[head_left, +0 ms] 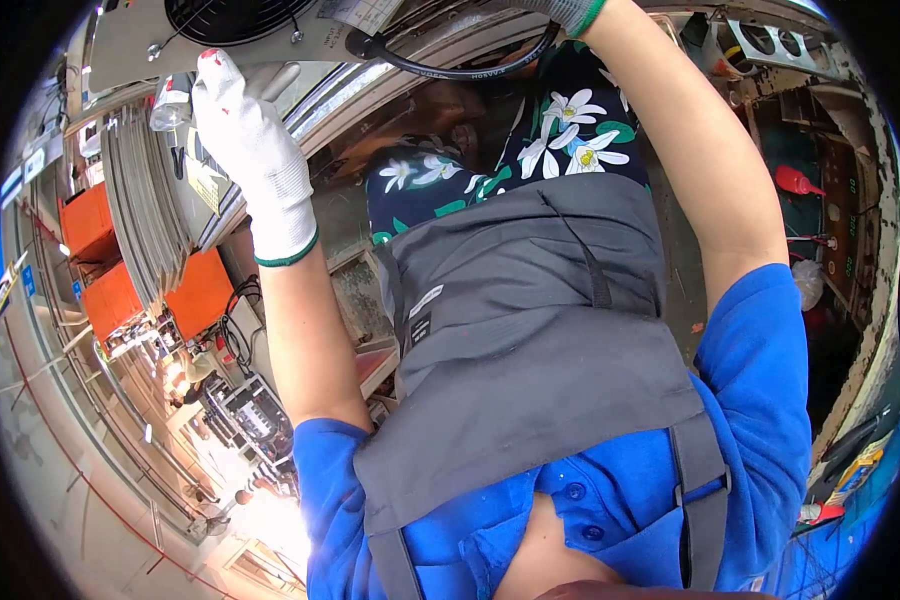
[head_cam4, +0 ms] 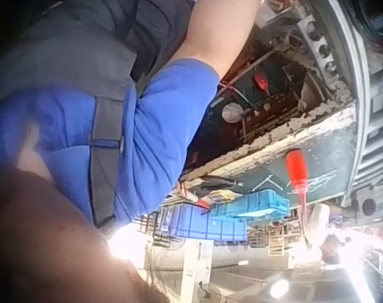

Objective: Assembling and inspecting internal components of an electronic unit, including applying sealant and attaching labels.

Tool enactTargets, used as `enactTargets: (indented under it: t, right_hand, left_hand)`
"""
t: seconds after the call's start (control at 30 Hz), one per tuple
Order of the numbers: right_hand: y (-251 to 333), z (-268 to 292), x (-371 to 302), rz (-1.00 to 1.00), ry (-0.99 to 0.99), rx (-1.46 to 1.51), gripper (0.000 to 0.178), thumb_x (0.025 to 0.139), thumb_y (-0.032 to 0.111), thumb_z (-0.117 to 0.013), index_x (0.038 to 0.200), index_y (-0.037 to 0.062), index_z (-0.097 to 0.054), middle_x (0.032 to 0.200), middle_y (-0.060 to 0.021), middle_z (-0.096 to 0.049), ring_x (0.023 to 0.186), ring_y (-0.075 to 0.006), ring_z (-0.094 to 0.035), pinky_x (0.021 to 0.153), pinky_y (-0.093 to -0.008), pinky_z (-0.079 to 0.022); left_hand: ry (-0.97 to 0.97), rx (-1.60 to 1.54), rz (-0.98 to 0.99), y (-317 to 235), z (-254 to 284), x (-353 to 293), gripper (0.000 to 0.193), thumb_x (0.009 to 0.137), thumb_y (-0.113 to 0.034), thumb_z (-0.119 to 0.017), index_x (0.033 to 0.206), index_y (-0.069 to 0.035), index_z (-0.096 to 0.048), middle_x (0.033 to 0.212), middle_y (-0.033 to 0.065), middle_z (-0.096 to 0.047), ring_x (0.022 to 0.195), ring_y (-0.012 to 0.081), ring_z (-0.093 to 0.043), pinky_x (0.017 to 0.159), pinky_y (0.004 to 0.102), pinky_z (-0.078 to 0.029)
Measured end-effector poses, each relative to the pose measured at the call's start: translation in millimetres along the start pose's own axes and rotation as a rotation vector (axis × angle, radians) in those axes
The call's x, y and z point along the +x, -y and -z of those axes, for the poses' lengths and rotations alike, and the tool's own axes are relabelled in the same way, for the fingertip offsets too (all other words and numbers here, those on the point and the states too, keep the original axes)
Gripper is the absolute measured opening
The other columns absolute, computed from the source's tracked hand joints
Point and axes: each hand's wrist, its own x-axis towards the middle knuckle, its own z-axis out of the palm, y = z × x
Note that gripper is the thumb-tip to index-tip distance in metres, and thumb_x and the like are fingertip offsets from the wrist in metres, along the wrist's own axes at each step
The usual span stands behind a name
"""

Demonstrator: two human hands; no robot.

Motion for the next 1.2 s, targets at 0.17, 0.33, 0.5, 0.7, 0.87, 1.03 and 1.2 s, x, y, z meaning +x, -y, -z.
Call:
enactTargets:
  t: [0.17,0.33,0.5,0.7,0.87,1.03,1.2]
  right_hand:
    - [3.0,-1.9,-1.1,-0.019,-0.013,-0.043,0.025,0.095,0.009,-0.062,0.117,-0.001,-0.062,0.109,-0.0204,-0.07,0.105,-0.0301,-0.068,0.095,-0.0376,-0.051]
    - [-1.4,-3.4,1.6,0.045,-0.059,-0.13,0.028,0.093,0.016,-0.065,0.116,0.0001,-0.063,0.11,-0.0215,-0.071,0.105,-0.0348,-0.068,0.093,-0.0403,-0.053]
    - [21.8,-4.9,-6.0,-0.002,-0.114,-0.279,0.034,0.091,0.027,-0.067,0.115,0.0036,-0.065,0.107,-0.0209,-0.072,0.103,-0.0385,-0.068,0.09,-0.0441,-0.054]
    - [34.6,-4.2,-6.4,-0.06,-0.154,-0.45,0.03,0.092,0.029,-0.064,0.113,0.0086,-0.064,0.099,-0.0191,-0.073,0.094,-0.0398,-0.069,0.084,-0.0501,-0.054]
    - [40.2,3.6,5.5,-0.14,-0.123,-0.611,0.025,0.094,0.026,-0.061,0.115,0.0129,-0.062,0.093,-0.0198,-0.071,0.091,-0.0407,-0.069,0.078,-0.0493,-0.054]
    - [44.7,23.1,-4.5,0.287,-0.477,-0.419,0.026,0.096,0.025,-0.068,0.111,0.005,-0.065,0.096,-0.0154,-0.069,0.087,-0.0227,-0.067,0.079,-0.0358,-0.054]
    - [116.2,33.6,24.5,0.05,-0.21,0.08,0.014,0.101,0.014,-0.06,0.108,0.0014,-0.061,0.085,0.0011,-0.057,0.076,-0.0062,-0.054,0.069,-0.0229,-0.047]
  left_hand:
    - [0.058,-0.004,-0.011,-0.8,0.6,-3.4,0.048,0.107,-0.044,-0.05,0.107,0.004,-0.052,0.099,0.0178,-0.06,0.089,0.0279,-0.068,0.082,0.0338,-0.056]
    - [0.106,0.195,-0.171,27.0,21.2,8.9,0.05,0.105,-0.045,-0.052,0.109,0.005,-0.051,0.1,0.0183,-0.057,0.097,0.0323,-0.069,0.088,0.0391,-0.058]
    - [0.125,0.296,-0.187,8.6,8.9,-1.5,0.023,0.107,-0.017,-0.048,0.113,0.004,-0.05,0.098,0.0191,-0.056,0.097,0.0338,-0.069,0.083,0.0364,-0.058]
    - [0.12,0.503,-0.314,3.3,-2.4,-5.4,0.015,0.101,0.0,-0.043,0.112,0.004,-0.052,0.095,0.0177,-0.061,0.09,0.0293,-0.067,0.076,0.033,-0.054]
    - [-0.066,0.326,-0.313,7.8,-25.8,10.5,0.024,0.106,-0.021,-0.051,0.094,-0.001,-0.056,0.083,0.0039,-0.052,0.077,0.0119,-0.045,0.074,0.0277,-0.042]
    - [-0.182,-0.04,-0.026,-12.7,-13.8,26.0,0.033,0.103,-0.036,-0.059,0.104,-0.003,-0.065,0.09,-0.0003,-0.059,0.078,0.0088,-0.055,0.061,0.0231,-0.05]
    - [-0.185,-0.269,-0.047,-43.6,29.2,91.1,0.044,0.106,-0.031,-0.054,0.128,0.006,-0.061,0.11,0.009,-0.065,0.094,0.0137,-0.059,0.085,0.0283,-0.051]
